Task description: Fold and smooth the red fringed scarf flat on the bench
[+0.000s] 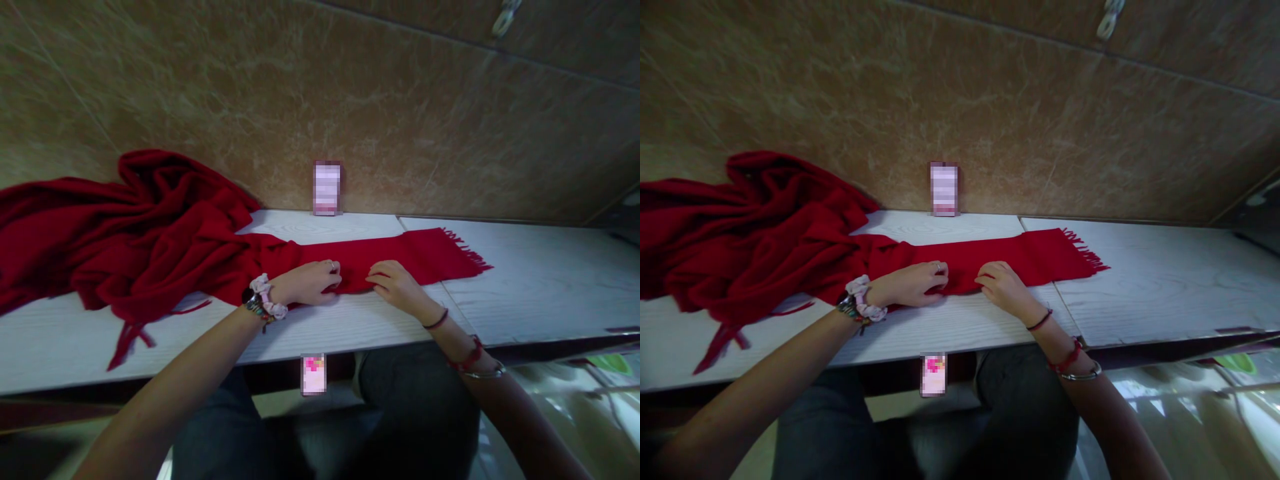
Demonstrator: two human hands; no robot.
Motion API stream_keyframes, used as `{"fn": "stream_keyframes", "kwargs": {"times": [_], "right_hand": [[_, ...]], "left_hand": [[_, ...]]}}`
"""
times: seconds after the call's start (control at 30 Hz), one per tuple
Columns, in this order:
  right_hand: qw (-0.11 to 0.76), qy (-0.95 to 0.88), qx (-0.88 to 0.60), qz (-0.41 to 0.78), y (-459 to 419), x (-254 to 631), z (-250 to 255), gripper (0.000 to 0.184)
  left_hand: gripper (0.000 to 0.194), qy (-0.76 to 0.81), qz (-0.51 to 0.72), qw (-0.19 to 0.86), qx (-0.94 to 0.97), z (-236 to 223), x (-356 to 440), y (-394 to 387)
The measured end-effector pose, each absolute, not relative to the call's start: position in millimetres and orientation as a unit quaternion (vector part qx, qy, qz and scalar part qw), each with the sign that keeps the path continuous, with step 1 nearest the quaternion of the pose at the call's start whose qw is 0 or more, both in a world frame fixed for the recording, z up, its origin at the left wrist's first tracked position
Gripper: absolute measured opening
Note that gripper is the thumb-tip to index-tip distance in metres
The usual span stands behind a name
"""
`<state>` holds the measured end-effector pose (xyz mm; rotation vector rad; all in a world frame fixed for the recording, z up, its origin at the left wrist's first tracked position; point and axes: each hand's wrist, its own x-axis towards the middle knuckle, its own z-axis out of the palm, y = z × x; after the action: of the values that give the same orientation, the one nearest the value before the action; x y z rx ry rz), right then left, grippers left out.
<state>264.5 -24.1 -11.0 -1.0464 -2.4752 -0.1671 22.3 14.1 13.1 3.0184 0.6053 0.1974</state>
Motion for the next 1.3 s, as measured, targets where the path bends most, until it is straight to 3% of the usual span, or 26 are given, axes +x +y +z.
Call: {"fn": "stream_keyframes", "kwargs": {"times": [0.3,0.77,0.9,1.13,1.3], "right_hand": [[0.127,-0.909,-0.397,-0.002,-22.5,264.9,-25.4,0.040],[0.101,-0.904,-0.416,0.025,-21.4,268.6,-24.8,0.041],[0.101,-0.907,-0.406,0.039,-22.8,268.8,-23.2,0.040],[0.106,-0.894,-0.433,0.030,-26.0,263.9,-19.2,0.044],[0.068,-0.887,-0.457,0.028,-27.6,264.7,-19.5,0.057]], "left_hand": [[0.007,0.174,0.044,0.027,0.983,18.5,24.7,7.2],[0.016,0.200,0.044,0.085,0.975,20.8,14.2,16.8],[0.030,0.195,0.070,0.123,0.971,16.5,18.6,16.8],[0.035,0.276,0.072,0.108,0.952,5.2,21.4,23.3],[0.077,0.354,-0.028,0.124,0.927,-2.8,18.9,21.8]]}}
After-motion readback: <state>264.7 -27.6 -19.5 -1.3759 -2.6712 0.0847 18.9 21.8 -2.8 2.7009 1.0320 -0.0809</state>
